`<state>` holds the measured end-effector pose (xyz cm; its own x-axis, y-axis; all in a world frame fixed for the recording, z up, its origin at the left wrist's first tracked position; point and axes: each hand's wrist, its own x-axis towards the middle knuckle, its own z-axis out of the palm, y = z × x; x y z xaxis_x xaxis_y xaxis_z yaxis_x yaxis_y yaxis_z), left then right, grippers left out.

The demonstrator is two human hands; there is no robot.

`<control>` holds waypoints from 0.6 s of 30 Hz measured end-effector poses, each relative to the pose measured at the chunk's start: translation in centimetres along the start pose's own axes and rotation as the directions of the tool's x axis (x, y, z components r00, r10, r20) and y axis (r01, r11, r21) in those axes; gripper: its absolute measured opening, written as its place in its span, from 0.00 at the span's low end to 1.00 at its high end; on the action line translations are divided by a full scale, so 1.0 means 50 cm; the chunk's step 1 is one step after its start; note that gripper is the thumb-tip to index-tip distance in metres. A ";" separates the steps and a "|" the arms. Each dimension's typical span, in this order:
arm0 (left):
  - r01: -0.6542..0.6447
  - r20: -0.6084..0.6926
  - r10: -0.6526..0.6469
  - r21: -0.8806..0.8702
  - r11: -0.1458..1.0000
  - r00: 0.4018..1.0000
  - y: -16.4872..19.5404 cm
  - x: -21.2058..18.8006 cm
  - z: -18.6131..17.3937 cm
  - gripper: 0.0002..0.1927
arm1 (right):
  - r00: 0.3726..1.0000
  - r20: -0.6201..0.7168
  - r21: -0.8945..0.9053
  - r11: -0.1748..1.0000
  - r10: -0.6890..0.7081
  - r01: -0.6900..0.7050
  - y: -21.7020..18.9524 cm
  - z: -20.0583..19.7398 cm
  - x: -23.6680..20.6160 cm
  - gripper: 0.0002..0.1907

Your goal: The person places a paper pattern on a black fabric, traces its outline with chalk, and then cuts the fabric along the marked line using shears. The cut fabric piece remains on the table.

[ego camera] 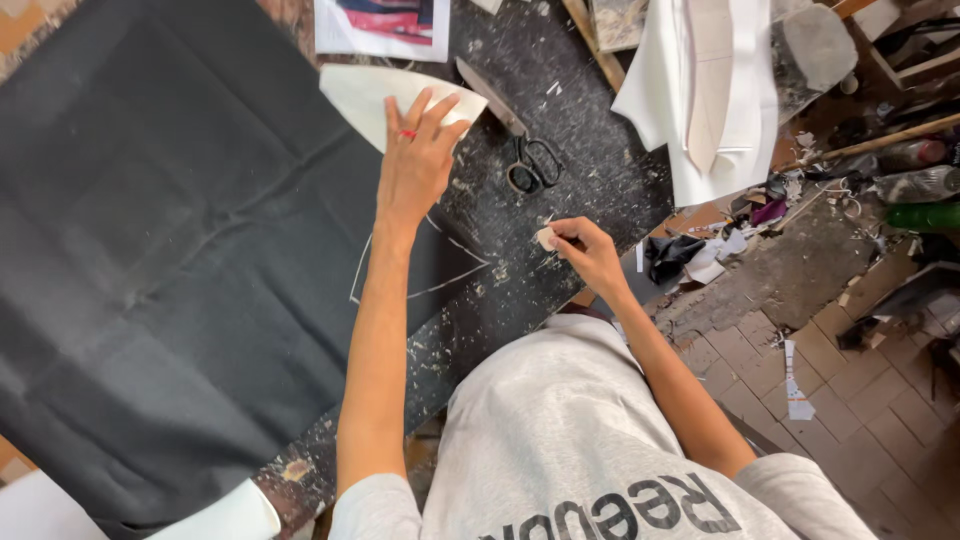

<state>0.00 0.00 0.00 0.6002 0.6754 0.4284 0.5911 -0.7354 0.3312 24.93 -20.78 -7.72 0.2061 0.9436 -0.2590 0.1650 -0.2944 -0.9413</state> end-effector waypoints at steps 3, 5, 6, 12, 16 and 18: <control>-0.115 0.128 0.103 0.092 0.989 0.986 -0.044 0.056 0.088 0.19 | 1.000 0.008 -0.001 1.000 0.001 -0.001 0.009 0.009 0.010 0.13; -0.099 0.177 0.077 0.122 0.988 0.981 -0.064 0.071 0.136 0.21 | 1.000 0.011 0.000 1.000 -0.009 0.009 0.018 0.018 0.024 0.13; -0.041 0.187 0.021 0.108 0.993 0.982 -0.068 0.070 0.156 0.22 | 1.000 0.015 -0.003 1.000 -0.015 0.015 0.023 0.020 0.025 0.13; -0.038 0.160 0.019 0.114 0.993 0.987 -0.086 0.091 0.166 0.20 | 0.999 0.038 -0.009 0.999 0.031 -0.031 0.012 0.014 0.025 0.11; 0.109 0.160 -0.106 -0.010 0.994 0.981 -0.048 0.073 0.115 0.23 | 0.995 -0.024 -0.014 0.995 -0.099 0.099 -0.027 -0.007 0.067 0.11; 0.113 0.081 -0.107 -0.081 0.990 0.991 -0.011 0.025 0.085 0.19 | 0.986 -0.132 -0.012 0.995 -0.103 0.102 -0.044 -0.024 0.111 0.11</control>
<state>2.74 1.48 -3.23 0.5752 0.7521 0.3216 0.6097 -0.6563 0.4444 26.85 -15.08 -6.84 0.3137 0.9406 -0.1299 0.1966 -0.1982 -0.9602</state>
